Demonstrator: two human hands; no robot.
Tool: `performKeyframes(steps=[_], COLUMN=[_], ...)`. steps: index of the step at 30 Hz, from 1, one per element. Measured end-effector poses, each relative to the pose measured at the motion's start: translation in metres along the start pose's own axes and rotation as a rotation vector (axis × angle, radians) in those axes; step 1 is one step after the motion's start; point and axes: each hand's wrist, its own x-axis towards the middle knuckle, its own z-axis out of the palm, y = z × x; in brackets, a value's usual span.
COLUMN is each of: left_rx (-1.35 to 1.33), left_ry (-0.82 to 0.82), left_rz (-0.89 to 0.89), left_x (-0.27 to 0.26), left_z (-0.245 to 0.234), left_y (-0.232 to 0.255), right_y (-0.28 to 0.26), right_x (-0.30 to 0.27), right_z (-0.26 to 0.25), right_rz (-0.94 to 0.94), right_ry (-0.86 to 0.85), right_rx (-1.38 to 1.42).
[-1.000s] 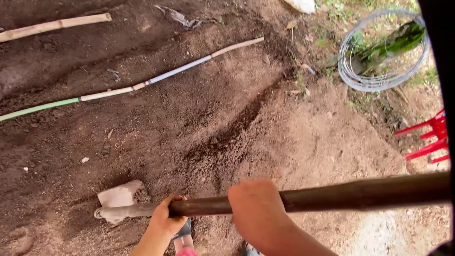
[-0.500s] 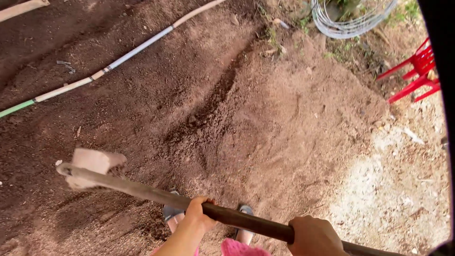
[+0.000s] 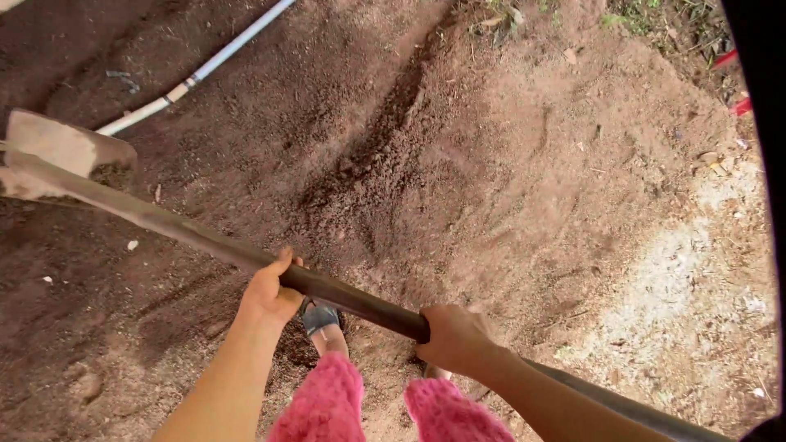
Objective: The person uses a hoe to dig and loosen soil in a garden area. They repeatedly strike the ground and pull the soil backward to create a furrow or trench.
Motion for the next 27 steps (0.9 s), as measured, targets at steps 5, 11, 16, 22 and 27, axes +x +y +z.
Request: performKeyframes(steps=[5,11,16,22,27], left_rx=[0.006,0.264,0.154,0.148,0.106], left_ry=[-0.004,0.165,0.255,0.241,0.238], left_rz=[-0.099,-0.402,-0.481,-0.286,-0.073], left_x=[0.117,-0.041,0.014,-0.029,-0.042], left_z=[-0.034,0.017,-0.006,0.002,0.014], left_y=[-0.043,-0.104,-0.205,-0.101,0.011], right_y=[0.017,0.112,0.204,0.135,0.008], right_x=[-0.041,-0.076,-0.072,-0.024,-0.024], right_z=[-0.006,0.036,0.079,0.105,0.049], right_rz=[0.151,0.375,0.510,0.377,0.227], right_ry=[0.007,-0.033,-0.149,-0.026,-0.105], right_rx=[-0.126,-0.081,-0.132,-0.176,0.020])
